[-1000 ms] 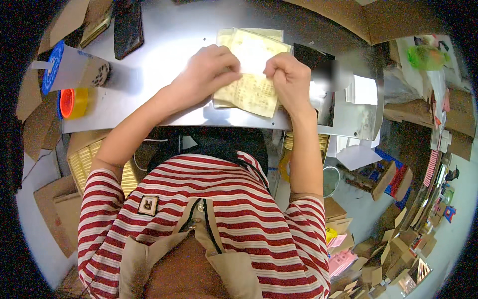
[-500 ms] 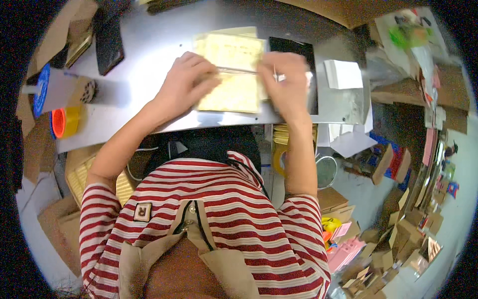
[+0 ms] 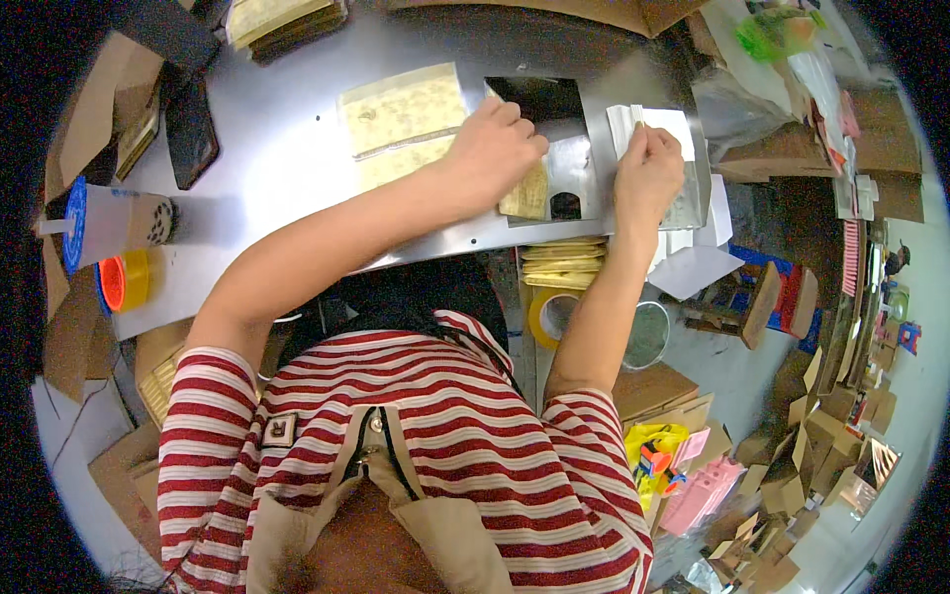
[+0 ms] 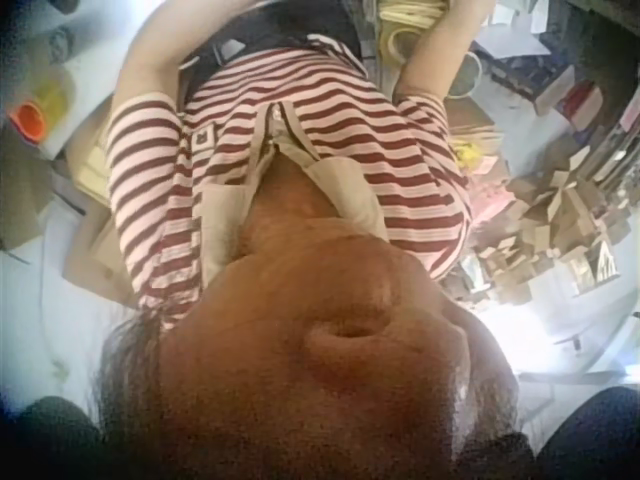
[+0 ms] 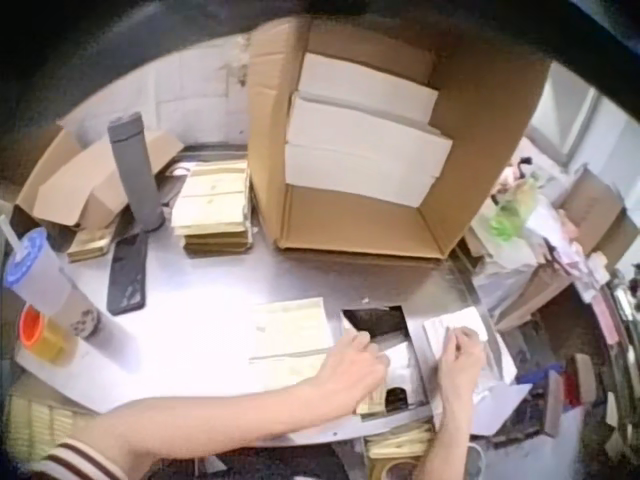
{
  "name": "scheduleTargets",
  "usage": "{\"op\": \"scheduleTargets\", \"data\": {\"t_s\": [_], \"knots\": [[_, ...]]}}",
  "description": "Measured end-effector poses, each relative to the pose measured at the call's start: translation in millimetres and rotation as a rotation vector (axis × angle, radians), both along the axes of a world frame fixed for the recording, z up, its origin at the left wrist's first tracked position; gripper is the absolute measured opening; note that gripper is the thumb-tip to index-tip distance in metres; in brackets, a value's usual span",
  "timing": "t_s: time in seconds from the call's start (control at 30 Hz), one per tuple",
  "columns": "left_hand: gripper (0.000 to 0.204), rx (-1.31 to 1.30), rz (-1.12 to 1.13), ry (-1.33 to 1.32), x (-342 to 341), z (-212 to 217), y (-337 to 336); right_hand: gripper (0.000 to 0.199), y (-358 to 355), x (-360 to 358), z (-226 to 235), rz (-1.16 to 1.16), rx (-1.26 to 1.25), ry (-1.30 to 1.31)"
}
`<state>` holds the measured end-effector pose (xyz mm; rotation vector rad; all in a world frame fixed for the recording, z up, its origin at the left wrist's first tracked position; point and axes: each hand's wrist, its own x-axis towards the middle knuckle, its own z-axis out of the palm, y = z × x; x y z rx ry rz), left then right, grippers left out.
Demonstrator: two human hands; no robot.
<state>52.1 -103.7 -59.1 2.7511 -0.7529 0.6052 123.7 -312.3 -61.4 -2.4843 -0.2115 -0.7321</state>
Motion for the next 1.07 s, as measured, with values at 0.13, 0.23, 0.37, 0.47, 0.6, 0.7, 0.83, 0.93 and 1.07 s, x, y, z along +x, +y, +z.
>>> {"op": "scheduleTargets", "data": {"t_s": [0.13,0.23,0.37,0.47,0.6,0.7,0.83,0.93,1.07], "knots": [[0.019,0.183,0.076,0.310,6,8,-2,0.032,-3,-4,11,0.025,0.053,0.094],[0.026,-0.114,0.237,0.014,-3,18,46,0.033,-8,-7,18,0.031,0.079,0.196],[0.033,-0.094,0.299,0.006,-18,-7,112,0.032,-6,-7,13,0.067,0.117,0.184],[0.036,-0.214,0.190,0.105,-15,-12,108,0.030,-2,-9,16,-0.028,0.083,0.204],[0.034,-0.182,0.167,-0.162,-19,17,109,0.027,3,-16,13,-0.020,-0.157,-0.245],[0.024,0.022,-0.014,-0.006,-41,30,121,0.027,57,-53,37,0.403,-0.226,-0.379],[0.023,0.282,0.028,0.087,-50,15,118,0.029,109,-78,11,0.887,0.060,0.013],[0.027,0.368,0.158,0.196,-36,8,111,0.037,119,-79,10,1.019,-0.208,-0.060],[0.024,0.138,0.242,0.119,-35,20,110,0.048,123,-81,12,1.378,-0.338,-0.220]]}}
